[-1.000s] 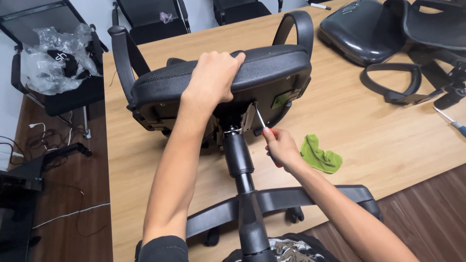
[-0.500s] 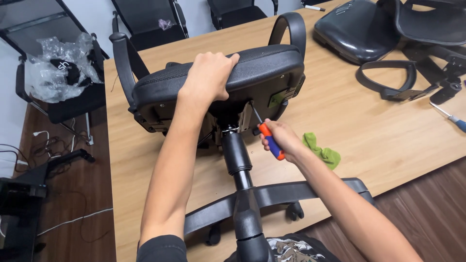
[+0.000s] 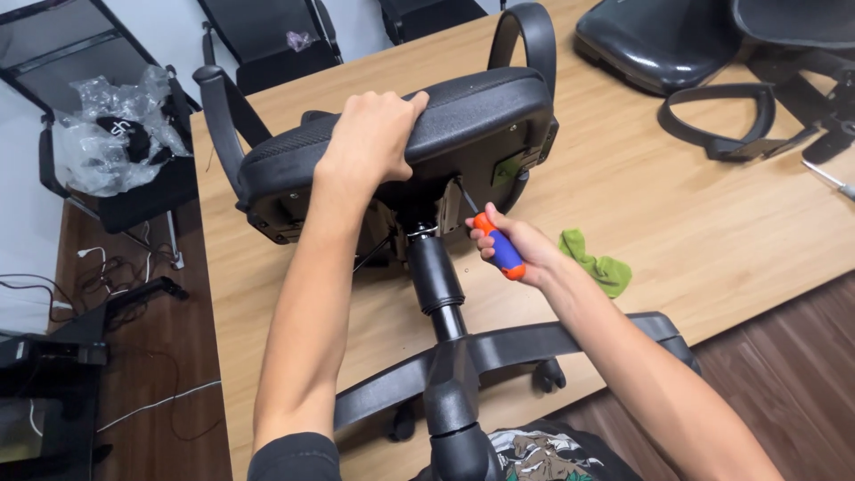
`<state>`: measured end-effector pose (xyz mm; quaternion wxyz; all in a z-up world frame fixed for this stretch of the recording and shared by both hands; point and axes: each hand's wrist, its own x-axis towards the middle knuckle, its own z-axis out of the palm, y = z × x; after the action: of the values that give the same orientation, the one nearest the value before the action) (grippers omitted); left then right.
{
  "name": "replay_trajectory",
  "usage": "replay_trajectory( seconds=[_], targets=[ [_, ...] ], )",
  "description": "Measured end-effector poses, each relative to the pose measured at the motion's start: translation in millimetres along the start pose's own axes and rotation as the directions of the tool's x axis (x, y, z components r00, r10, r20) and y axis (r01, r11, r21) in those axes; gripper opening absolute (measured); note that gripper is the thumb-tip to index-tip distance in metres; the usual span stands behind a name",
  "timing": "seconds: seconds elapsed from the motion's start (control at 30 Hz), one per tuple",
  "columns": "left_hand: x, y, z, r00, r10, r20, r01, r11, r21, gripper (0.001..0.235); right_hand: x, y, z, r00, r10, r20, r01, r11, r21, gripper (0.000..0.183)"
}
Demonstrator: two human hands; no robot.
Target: The person assembles an office chair on a table, aligning the seat onto the mechanism and gas cylinder, then drives screws into the seat mounting plate using a screwdriver, steadying the seat with the other hand and repositioning the chair to reach different screw holes.
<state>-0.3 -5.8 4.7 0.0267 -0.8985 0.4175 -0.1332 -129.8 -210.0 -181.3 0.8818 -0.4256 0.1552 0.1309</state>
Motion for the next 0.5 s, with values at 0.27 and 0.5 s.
replay_trajectory(
  seconds=[0.27, 0.5],
  targets=[
    [5, 7, -7, 1.000, 0.013, 0.022, -0.013, 1.000, -0.003, 0.071, -15, 6, 26, 0.977, -0.137, -0.163, 0.017, 0.814, -0.581, 0.048],
    [5, 6, -8, 0.999, 0.018, 0.042, -0.018, 1.000, -0.001, 0.071, -33, 4, 44, 0.870, -0.419, -0.260, -0.057, 0.438, -0.897, 0.042]
  ],
)
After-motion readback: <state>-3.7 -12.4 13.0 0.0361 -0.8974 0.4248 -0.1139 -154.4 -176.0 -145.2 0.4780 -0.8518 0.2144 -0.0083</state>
